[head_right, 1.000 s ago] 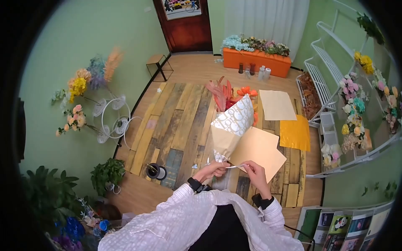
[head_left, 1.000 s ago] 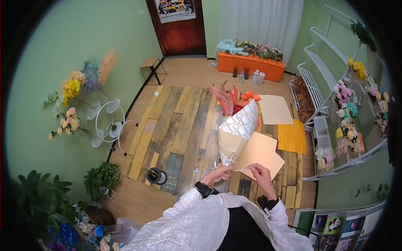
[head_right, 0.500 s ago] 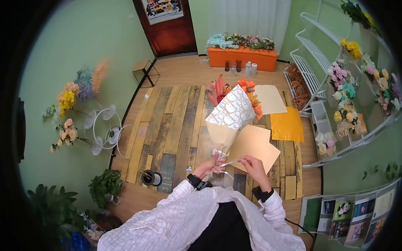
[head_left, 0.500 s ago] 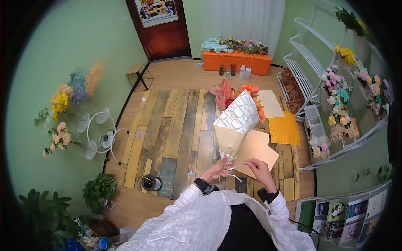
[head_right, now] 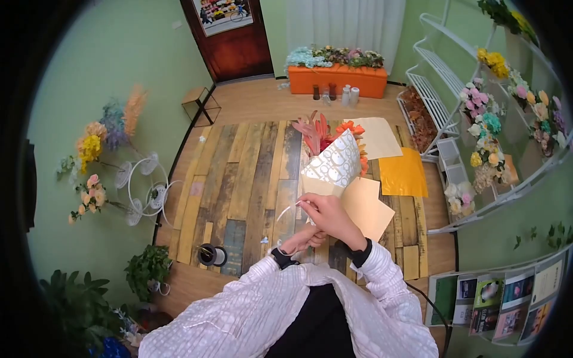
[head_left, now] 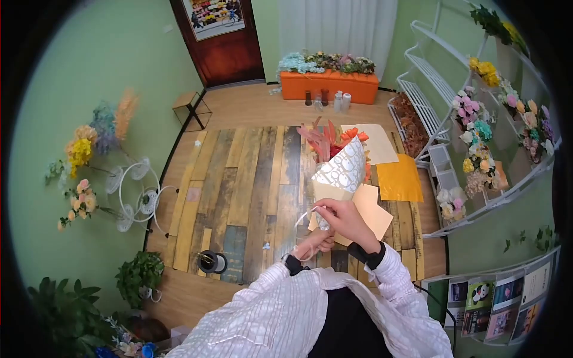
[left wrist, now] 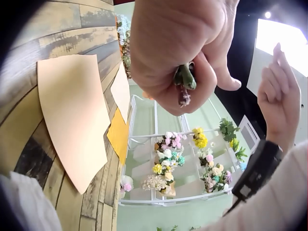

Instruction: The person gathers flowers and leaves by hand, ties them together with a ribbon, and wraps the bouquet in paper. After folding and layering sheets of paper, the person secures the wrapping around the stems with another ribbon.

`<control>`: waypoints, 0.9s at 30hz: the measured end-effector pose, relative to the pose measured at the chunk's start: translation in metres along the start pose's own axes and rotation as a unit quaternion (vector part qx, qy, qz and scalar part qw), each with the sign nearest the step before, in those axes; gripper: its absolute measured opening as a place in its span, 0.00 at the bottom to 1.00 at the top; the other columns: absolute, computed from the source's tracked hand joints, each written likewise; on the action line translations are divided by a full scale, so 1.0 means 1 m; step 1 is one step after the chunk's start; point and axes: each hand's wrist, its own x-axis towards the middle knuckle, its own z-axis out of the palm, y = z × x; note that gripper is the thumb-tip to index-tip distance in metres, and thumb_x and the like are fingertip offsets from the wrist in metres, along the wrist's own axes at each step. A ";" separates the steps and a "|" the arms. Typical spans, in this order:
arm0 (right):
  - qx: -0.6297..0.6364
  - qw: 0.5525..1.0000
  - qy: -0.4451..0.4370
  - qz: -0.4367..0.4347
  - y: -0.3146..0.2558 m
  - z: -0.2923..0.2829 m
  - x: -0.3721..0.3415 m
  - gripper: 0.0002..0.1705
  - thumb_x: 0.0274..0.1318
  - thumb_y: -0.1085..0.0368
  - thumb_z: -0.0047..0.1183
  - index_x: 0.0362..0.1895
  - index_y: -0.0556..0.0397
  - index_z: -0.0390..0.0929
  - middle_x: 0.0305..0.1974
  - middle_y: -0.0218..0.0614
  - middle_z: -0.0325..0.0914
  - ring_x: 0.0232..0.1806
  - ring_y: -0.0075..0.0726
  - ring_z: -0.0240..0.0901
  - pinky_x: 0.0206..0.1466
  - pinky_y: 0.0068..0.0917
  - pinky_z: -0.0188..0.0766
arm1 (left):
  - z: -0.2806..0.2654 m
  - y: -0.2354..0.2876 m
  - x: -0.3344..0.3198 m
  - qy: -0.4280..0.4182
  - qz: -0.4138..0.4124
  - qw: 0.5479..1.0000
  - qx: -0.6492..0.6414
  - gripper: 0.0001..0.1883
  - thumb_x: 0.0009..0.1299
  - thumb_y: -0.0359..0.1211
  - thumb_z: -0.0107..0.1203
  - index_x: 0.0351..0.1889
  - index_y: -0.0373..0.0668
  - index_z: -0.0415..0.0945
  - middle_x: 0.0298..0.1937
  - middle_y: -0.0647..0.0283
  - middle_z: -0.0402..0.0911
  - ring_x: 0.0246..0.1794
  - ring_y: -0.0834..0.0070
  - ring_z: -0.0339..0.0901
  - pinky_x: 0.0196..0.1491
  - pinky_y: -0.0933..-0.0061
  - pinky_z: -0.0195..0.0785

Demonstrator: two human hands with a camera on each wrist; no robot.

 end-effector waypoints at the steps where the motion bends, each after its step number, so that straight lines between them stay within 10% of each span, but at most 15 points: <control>1: -0.061 0.996 0.046 -0.045 0.005 0.005 0.004 0.08 0.47 0.67 0.45 0.30 0.57 0.72 0.18 0.41 0.71 0.18 0.36 0.70 0.22 0.26 0.64 | 0.000 -0.001 -0.001 -0.009 0.011 1.000 0.000 0.16 0.64 0.46 0.42 0.21 0.48 0.56 0.14 0.77 0.50 0.10 0.89 0.43 0.12 0.88 0.32; 10: -0.291 0.950 0.057 -0.101 0.060 0.004 -0.048 0.04 0.41 0.69 0.49 0.26 0.52 0.72 0.17 0.38 0.69 0.20 0.39 0.69 0.22 0.29 0.64 | -0.004 0.003 -0.010 -0.049 0.094 0.994 -0.008 0.27 0.53 0.63 0.37 0.16 0.50 0.49 0.14 0.78 0.44 0.11 0.89 0.41 0.12 0.87 0.30; 27: -0.188 0.977 0.084 0.051 0.108 -0.026 -0.108 0.05 0.45 0.70 0.47 0.26 0.56 0.75 0.23 0.42 0.74 0.25 0.40 0.72 0.28 0.26 0.67 | -0.001 0.016 -0.015 0.035 0.029 0.990 -0.132 0.40 0.38 0.77 0.16 0.16 0.47 0.52 0.09 0.76 0.48 0.05 0.89 0.41 0.07 0.88 0.30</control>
